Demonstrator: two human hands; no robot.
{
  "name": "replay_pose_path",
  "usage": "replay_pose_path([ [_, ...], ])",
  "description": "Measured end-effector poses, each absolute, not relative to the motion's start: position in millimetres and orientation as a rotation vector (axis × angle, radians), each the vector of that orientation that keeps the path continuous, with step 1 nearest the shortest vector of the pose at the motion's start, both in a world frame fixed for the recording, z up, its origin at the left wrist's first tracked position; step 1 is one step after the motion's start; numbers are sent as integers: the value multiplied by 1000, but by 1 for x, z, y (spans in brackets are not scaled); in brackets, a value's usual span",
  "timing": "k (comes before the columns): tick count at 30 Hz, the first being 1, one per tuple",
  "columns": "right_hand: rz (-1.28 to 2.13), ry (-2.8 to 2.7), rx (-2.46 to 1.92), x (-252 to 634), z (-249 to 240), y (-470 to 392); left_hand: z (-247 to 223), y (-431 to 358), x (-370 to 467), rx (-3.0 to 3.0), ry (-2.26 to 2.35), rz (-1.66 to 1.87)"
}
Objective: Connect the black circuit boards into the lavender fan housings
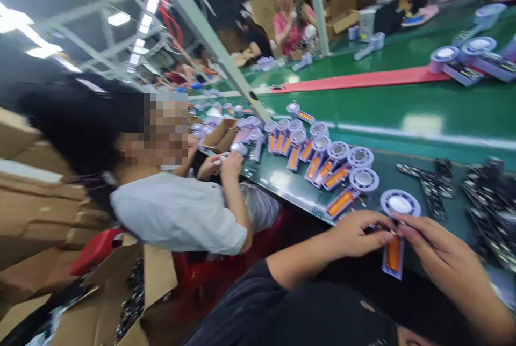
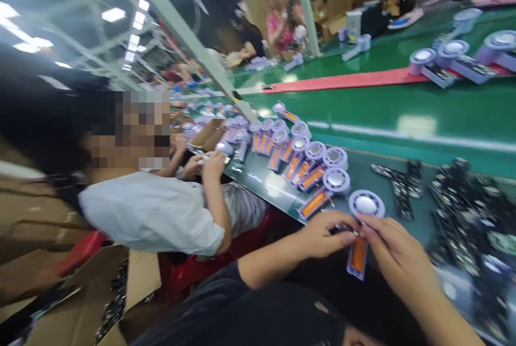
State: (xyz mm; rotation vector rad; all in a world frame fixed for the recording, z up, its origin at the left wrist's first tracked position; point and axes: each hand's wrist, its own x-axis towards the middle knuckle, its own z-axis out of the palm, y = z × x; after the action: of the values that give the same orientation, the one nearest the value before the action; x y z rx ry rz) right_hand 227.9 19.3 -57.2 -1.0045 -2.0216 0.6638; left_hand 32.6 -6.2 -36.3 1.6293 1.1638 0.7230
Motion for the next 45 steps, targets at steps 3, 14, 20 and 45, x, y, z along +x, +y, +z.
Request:
replay_pose_path([
  [3,703,-2054,-1020,217,-39,12,-22,-19,20,1875,1231,594],
  [14,842,-1956,-1087,209,-23,0,-42,-27,19,1158,989,923],
  [20,794,-1905,-1028,208,-25,0,-44,-26,20,1217,930,960],
  [45,680,-2104,-1121,214,-36,-1,-31,-18,26,1795,1239,716],
])
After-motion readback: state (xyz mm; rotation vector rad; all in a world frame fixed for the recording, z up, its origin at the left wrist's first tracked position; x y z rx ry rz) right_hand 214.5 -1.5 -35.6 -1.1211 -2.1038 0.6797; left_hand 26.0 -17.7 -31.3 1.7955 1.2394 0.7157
